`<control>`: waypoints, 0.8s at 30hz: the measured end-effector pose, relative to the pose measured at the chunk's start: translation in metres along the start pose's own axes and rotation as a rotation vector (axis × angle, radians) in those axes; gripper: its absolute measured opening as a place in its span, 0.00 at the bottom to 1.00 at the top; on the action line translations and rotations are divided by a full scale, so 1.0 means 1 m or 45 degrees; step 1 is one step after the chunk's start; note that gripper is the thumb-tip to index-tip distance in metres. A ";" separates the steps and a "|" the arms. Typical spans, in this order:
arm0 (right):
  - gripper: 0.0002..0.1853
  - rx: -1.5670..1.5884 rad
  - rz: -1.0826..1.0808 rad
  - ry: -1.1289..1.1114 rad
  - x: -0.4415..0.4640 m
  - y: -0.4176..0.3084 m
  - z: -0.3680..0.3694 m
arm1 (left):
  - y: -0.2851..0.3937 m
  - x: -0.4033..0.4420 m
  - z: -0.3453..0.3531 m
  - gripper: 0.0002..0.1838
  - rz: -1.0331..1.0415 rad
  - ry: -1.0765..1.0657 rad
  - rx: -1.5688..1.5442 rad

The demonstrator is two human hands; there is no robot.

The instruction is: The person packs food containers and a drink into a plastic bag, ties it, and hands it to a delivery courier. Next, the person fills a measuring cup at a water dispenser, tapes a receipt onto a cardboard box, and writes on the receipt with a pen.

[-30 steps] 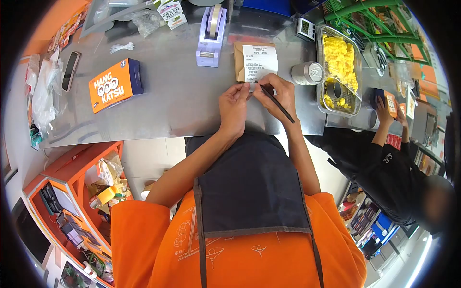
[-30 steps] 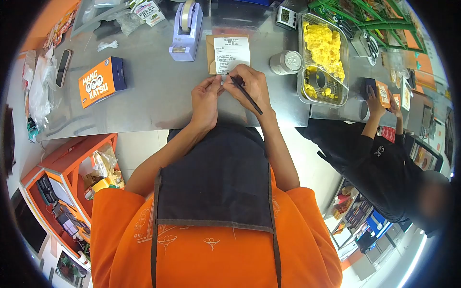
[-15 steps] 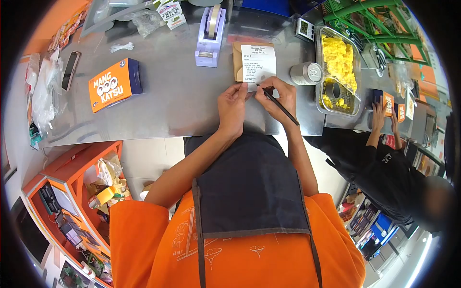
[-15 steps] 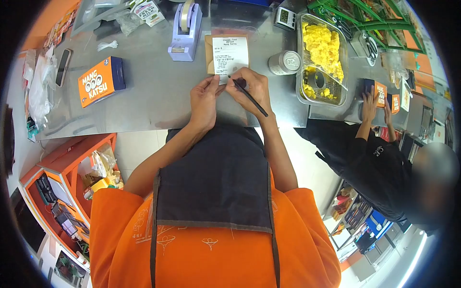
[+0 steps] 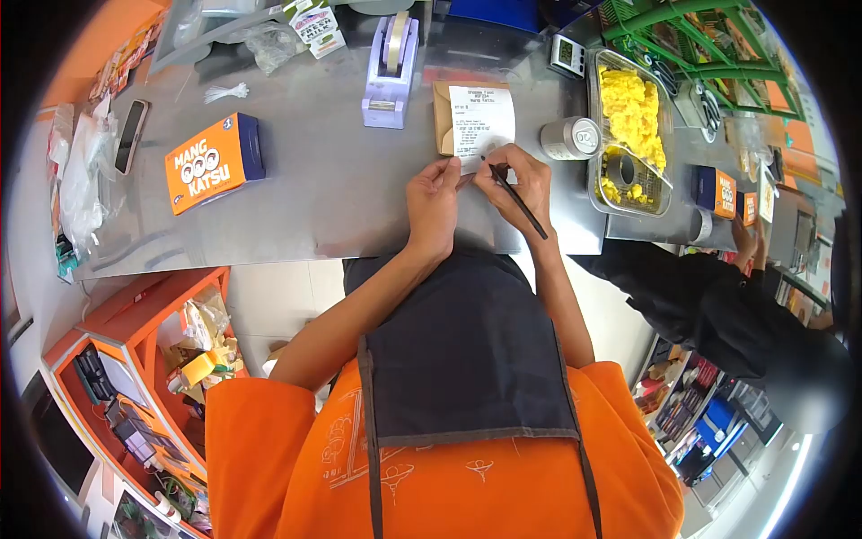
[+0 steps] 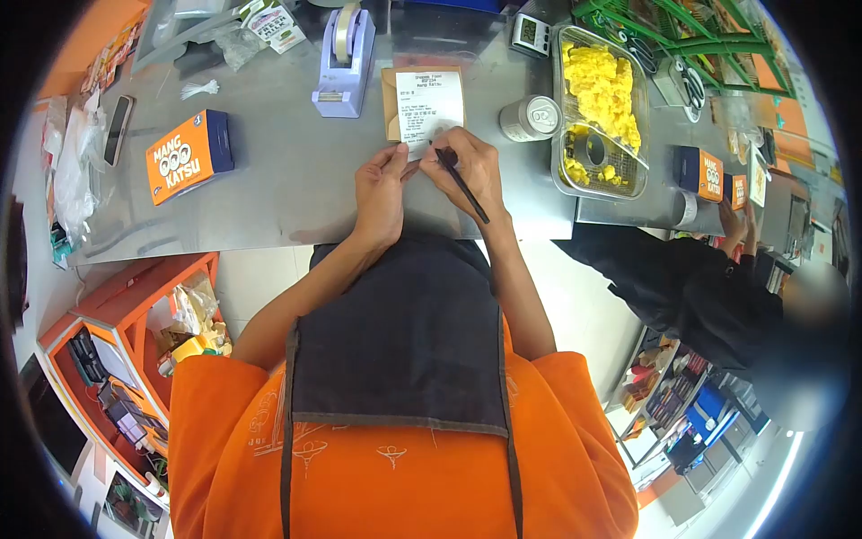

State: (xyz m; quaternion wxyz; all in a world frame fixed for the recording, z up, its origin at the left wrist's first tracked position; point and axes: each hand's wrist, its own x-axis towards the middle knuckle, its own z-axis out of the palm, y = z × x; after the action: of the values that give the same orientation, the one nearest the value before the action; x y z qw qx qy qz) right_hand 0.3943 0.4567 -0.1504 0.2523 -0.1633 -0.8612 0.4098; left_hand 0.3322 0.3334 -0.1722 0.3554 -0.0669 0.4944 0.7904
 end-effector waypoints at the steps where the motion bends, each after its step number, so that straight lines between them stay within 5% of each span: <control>1: 0.08 -0.002 0.006 0.032 -0.001 -0.001 -0.002 | -0.002 0.000 -0.001 0.14 0.000 -0.003 0.006; 6: 0.06 0.263 0.387 0.432 -0.027 0.005 -0.039 | 0.006 -0.008 -0.018 0.16 -0.003 0.019 0.126; 8: 0.05 0.055 0.409 0.394 -0.043 0.001 -0.052 | 0.026 -0.015 -0.027 0.18 0.000 0.077 0.280; 11: 0.08 -0.266 0.402 0.189 -0.068 0.011 -0.064 | 0.043 -0.012 -0.028 0.20 0.422 0.036 0.557; 12: 0.10 -0.338 0.393 0.165 -0.078 0.022 -0.065 | 0.049 -0.010 -0.022 0.25 0.460 -0.061 0.690; 14: 0.15 -0.366 0.405 0.077 -0.082 0.028 -0.057 | 0.057 0.002 -0.009 0.36 1.055 -0.292 1.346; 15: 0.19 -0.341 0.426 0.019 -0.075 0.022 -0.056 | 0.064 0.013 0.002 0.49 1.016 -0.533 1.590; 16: 0.21 -0.360 0.348 -0.035 -0.072 0.028 -0.054 | 0.071 0.013 0.015 0.59 1.266 -0.690 2.047; 17: 0.22 -0.385 0.283 -0.087 -0.073 0.035 -0.055 | 0.078 0.021 0.028 0.66 1.233 -0.949 2.222; 21: 0.26 -0.208 0.422 -0.081 -0.068 0.026 -0.064 | 0.095 0.057 0.054 0.70 0.890 -0.934 2.663; 24: 0.25 -0.175 0.473 -0.053 -0.079 0.021 -0.076 | 0.070 0.079 0.037 0.74 1.075 -0.921 2.566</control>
State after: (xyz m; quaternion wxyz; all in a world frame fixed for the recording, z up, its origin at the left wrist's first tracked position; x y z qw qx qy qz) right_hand 0.5034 0.4781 -0.1499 0.1427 -0.3279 -0.8472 0.3929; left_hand 0.2388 0.3851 -0.1388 0.0755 0.6492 0.7540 0.0653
